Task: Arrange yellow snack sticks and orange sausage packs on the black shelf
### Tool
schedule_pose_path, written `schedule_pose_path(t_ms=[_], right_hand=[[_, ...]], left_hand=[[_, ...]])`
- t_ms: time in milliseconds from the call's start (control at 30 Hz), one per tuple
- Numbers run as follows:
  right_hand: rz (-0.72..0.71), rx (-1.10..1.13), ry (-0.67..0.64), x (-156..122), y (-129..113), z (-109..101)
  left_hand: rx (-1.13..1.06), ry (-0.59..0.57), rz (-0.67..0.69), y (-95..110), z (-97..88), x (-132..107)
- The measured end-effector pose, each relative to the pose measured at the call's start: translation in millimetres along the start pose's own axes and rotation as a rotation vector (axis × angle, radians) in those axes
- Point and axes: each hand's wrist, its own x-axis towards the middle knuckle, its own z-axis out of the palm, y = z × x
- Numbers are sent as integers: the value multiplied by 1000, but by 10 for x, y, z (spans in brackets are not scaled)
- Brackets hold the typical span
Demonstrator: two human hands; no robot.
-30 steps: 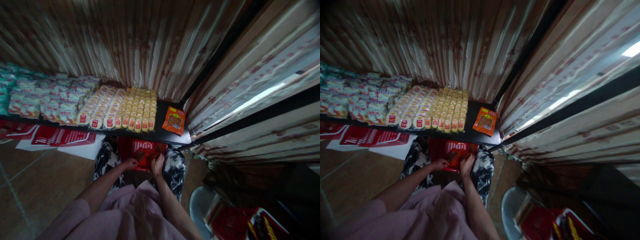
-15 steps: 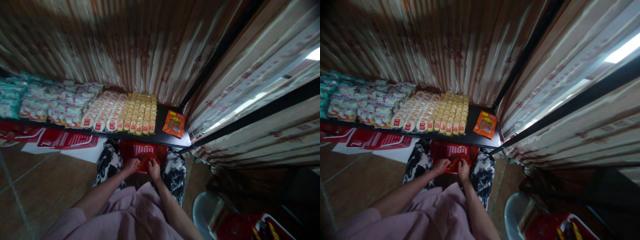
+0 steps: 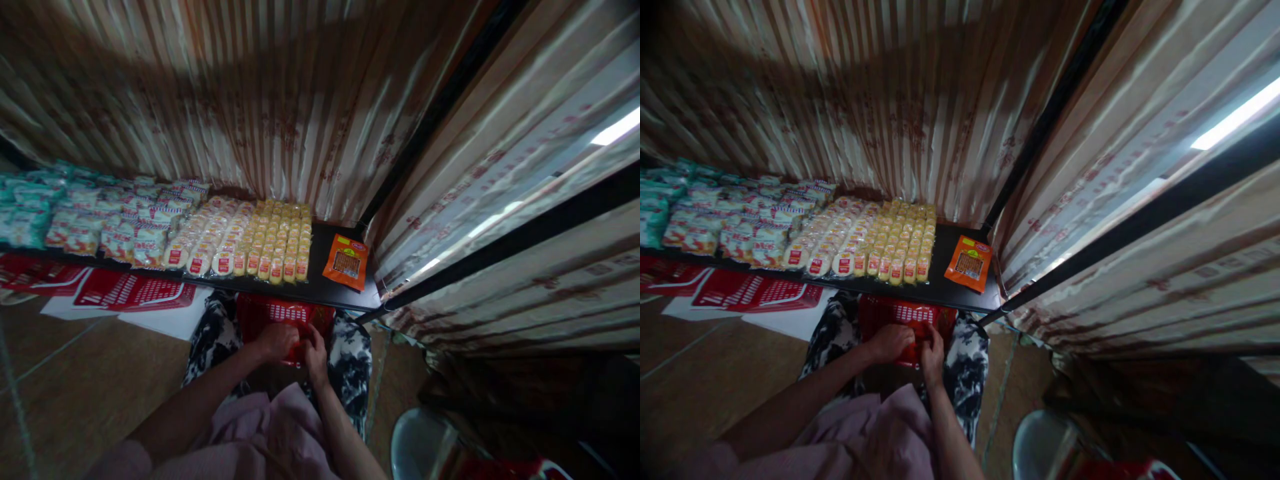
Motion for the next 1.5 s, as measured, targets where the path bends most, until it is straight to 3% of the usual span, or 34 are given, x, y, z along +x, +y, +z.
schedule_pose_path(t_ms=[67, 133, 267, 433, 567, 667, 767, 967, 1133, 1233, 1367, 1433, 1500], right_hand=[[-95, -16, -28, -7, -50, -41], [-144, 2, -135, -15, -114, -80], [-133, 11, -353, -49, -255, -146], [-63, 130, -517, -128, -476, -216], [-55, 239, -447, -188, -679, -268], [40, 330, -404, -203, -809, -305], [40, 368, -309, -193, -930, -356], [-35, 311, -191, -171, -1126, -439], [-36, 315, -123, -171, -1113, -422], [-42, 306, -36, -156, -1100, -429], [-8, 325, 7, -134, -1143, -462], [14, 360, 14, -126, -1166, -472], [18, 395, 9, -117, -1172, -475]], left_hand=[[52, -8, 23, -41, -98, 17], [84, 5, 28, -94, -156, 33], [101, 62, 48, -177, -226, 64], [8, 125, 16, -181, -430, 37], [-167, 249, -221, -207, -616, -34], [-220, 347, -312, -262, -711, -115], [-292, 454, -392, -312, -743, -211], [-836, 720, -431, -337, -507, -267], [-1204, 920, -518, -337, -269, -189], [-1337, 877, -490, -293, -212, -176], [-1404, 649, -411, -150, -154, -205], [-1394, 576, -447, -74, -124, -211], [-1378, 583, -487, -20, -104, -200]])
